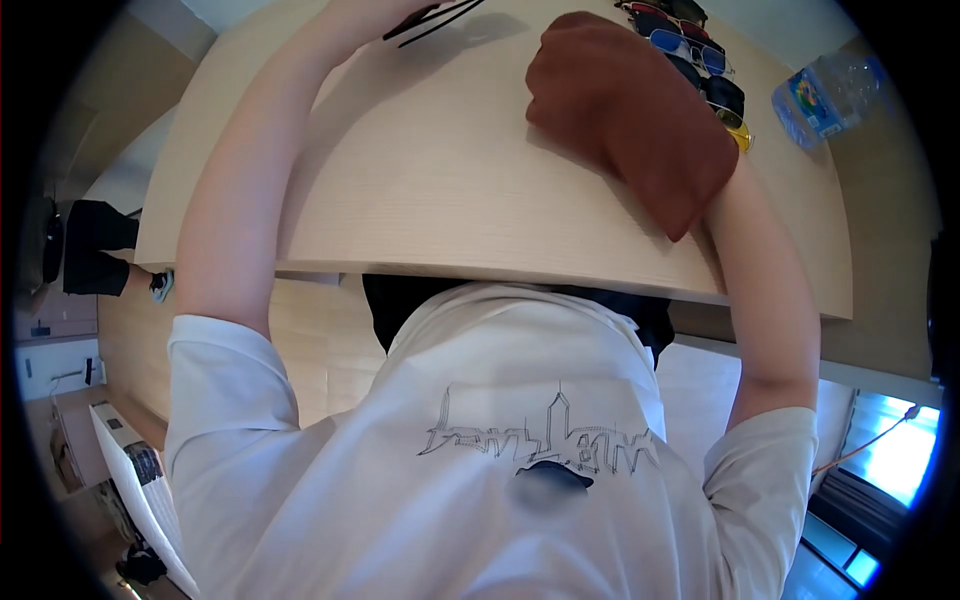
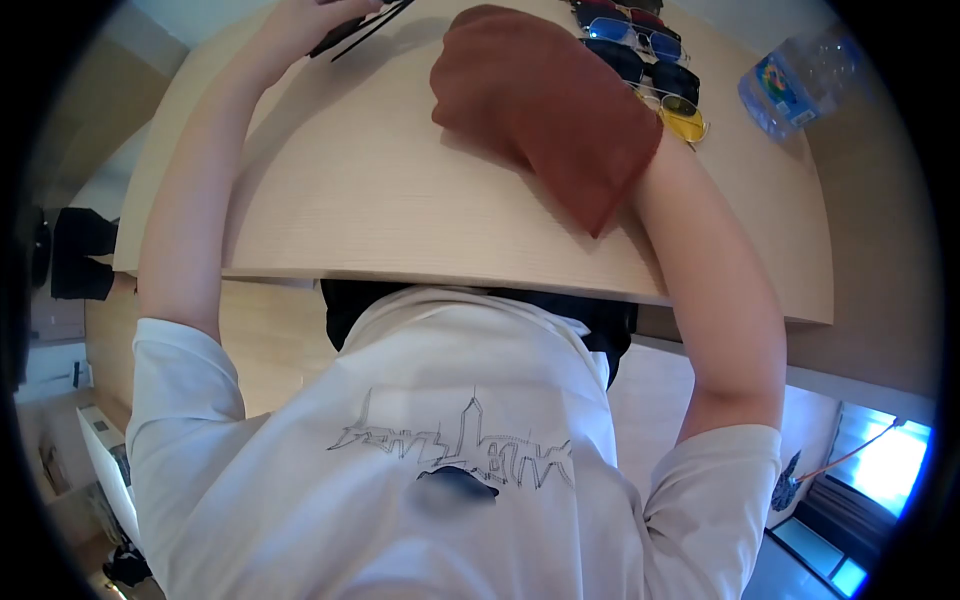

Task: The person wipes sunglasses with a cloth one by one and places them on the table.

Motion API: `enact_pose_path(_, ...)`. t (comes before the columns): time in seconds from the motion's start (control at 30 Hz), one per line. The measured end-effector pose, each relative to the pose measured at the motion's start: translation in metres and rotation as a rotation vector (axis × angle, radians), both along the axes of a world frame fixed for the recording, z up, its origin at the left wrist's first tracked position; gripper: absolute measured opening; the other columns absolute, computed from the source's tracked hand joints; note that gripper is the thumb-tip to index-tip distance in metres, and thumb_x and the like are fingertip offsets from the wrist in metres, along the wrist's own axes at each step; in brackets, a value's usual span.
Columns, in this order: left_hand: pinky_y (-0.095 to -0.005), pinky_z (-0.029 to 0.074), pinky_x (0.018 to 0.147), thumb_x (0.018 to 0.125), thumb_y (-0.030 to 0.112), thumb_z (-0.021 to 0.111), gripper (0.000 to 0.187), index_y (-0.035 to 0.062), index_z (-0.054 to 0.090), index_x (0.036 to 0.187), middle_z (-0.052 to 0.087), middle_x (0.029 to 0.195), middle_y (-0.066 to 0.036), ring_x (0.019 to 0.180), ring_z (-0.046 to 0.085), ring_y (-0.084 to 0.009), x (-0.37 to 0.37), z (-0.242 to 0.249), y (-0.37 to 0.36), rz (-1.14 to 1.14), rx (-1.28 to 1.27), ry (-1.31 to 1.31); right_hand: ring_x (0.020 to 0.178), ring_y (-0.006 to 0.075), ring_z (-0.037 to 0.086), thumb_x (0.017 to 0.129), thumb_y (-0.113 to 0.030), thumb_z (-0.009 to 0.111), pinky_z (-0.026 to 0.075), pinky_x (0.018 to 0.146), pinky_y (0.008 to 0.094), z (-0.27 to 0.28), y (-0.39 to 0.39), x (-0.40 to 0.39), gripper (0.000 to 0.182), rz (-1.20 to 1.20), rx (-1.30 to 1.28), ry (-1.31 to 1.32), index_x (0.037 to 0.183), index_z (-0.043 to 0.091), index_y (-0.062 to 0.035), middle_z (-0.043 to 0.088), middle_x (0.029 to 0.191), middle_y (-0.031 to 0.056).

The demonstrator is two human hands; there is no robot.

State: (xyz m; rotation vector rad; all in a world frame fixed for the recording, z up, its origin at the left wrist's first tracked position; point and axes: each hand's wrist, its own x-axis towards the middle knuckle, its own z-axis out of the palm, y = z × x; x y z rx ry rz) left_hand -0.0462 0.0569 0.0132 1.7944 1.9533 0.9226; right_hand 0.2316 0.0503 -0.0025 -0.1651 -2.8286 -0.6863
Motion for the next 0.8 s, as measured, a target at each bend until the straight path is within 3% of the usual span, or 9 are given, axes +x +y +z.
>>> enact_pose_path(0.13, -0.0287, 0.048, 0.062, 0.098, 0.020, 0.075, 0.015, 0.0061, 0.072, 0.099, 0.066, 0.077, 0.001, 0.067, 0.061, -0.0111, 0.016, 0.004, -0.007, -0.240, -0.196, -0.529, 0.077, 0.0338, 0.069, 0.072, -0.007, 0.069, 0.053, 0.079, 0.0393, 0.013, 0.006, -0.001, 0.010, 0.057, -0.005, 0.036, 0.062, 0.072, -0.0089, 0.070, 0.072, 0.0140)
enact_pose_path(0.27, -0.0243, 0.049, 0.071, 0.099, 0.017, 0.075, 0.012, 0.0061, 0.072, 0.102, 0.070, 0.086, 0.000, 0.075, 0.063, -0.0089, 0.038, 0.006, -0.023, -0.461, -0.312, -0.723, 0.073, 0.0341, 0.071, 0.073, -0.016, 0.072, 0.056, 0.073, 0.0427, 0.024, -0.006, -0.005, 0.009, -0.074, -0.089, -0.115, 0.070, 0.079, -0.0099, 0.073, 0.077, 0.0162)
enact_pose_path(0.33, -0.0249, 0.050, 0.072, 0.100, 0.017, 0.074, 0.011, 0.0057, 0.072, 0.102, 0.070, 0.087, 0.000, 0.076, 0.064, -0.0090, 0.042, 0.004, -0.024, -0.436, -0.320, -0.694, 0.098, 0.0284, 0.070, 0.082, -0.010, 0.068, 0.056, 0.089, 0.0384, -0.004, -0.011, -0.006, 0.009, -0.231, -0.268, 0.296, 0.086, 0.076, -0.0063, 0.074, 0.088, 0.0106)
enact_pose_path(0.43, -0.0249, 0.052, 0.073, 0.100, 0.016, 0.074, 0.011, 0.0058, 0.072, 0.103, 0.071, 0.088, 0.000, 0.078, 0.066, -0.0093, 0.042, 0.000, -0.024, -0.416, -0.325, -0.705, 0.102, 0.0275, 0.070, 0.086, -0.007, 0.064, 0.056, 0.090, 0.0378, -0.023, 0.003, 0.000, 0.019, 0.003, -0.392, 0.455, 0.103, 0.073, -0.0058, 0.073, 0.096, 0.0124)
enact_pose_path(0.57, -0.0267, 0.052, 0.078, 0.100, 0.025, 0.074, 0.019, 0.0067, 0.073, 0.103, 0.071, 0.091, 0.001, 0.083, 0.066, -0.0086, 0.031, -0.006, -0.022, -0.512, -0.299, -0.757, 0.103, 0.0264, 0.070, 0.086, -0.006, 0.065, 0.057, 0.091, 0.0361, -0.010, -0.001, 0.008, 0.024, 0.058, -0.062, 0.265, 0.109, 0.071, -0.0058, 0.073, 0.103, 0.0124)
enact_pose_path(0.63, -0.0276, 0.052, 0.080, 0.101, 0.032, 0.073, 0.025, 0.0071, 0.074, 0.103, 0.071, 0.093, 0.002, 0.085, 0.064, -0.0074, 0.034, -0.005, -0.026, -0.518, -0.295, -0.713, 0.105, 0.0239, 0.070, 0.083, -0.005, 0.067, 0.058, 0.091, 0.0337, -0.012, -0.009, 0.014, 0.023, 0.122, -0.952, 0.518, 0.105, 0.072, -0.0058, 0.073, 0.103, 0.0097)
enact_pose_path(0.67, -0.0276, 0.052, 0.081, 0.100, 0.031, 0.074, 0.023, 0.0090, 0.073, 0.105, 0.070, 0.094, 0.002, 0.086, 0.064, -0.0074, 0.036, -0.004, -0.027, -0.501, -0.298, -0.732, 0.105, 0.0239, 0.070, 0.083, -0.005, 0.067, 0.058, 0.091, 0.0337, -0.010, -0.011, 0.014, 0.023, 0.124, -0.951, 0.518, 0.105, 0.072, -0.0058, 0.073, 0.103, 0.0097)
enact_pose_path(0.73, -0.0275, 0.052, 0.081, 0.100, 0.030, 0.076, 0.020, 0.0108, 0.072, 0.106, 0.069, 0.095, 0.003, 0.086, 0.064, -0.0073, 0.036, -0.003, -0.028, -0.484, -0.301, -0.751, 0.102, 0.0224, 0.072, 0.079, -0.007, 0.070, 0.058, 0.091, 0.0315, 0.006, -0.018, 0.008, 0.016, -0.074, 0.057, 0.123, 0.094, 0.075, -0.0053, 0.074, 0.098, 0.0071)
enact_pose_path(0.8, -0.0281, 0.053, 0.080, 0.099, 0.029, 0.077, 0.021, 0.0094, 0.073, 0.106, 0.070, 0.094, 0.002, 0.086, 0.065, -0.0082, 0.030, -0.005, -0.023, -0.452, -0.308, -0.763, 0.098, 0.0231, 0.072, 0.078, -0.008, 0.070, 0.058, 0.089, 0.0320, 0.008, -0.020, 0.004, 0.009, -0.063, 0.080, 0.153, 0.086, 0.075, -0.0059, 0.074, 0.093, 0.0068)
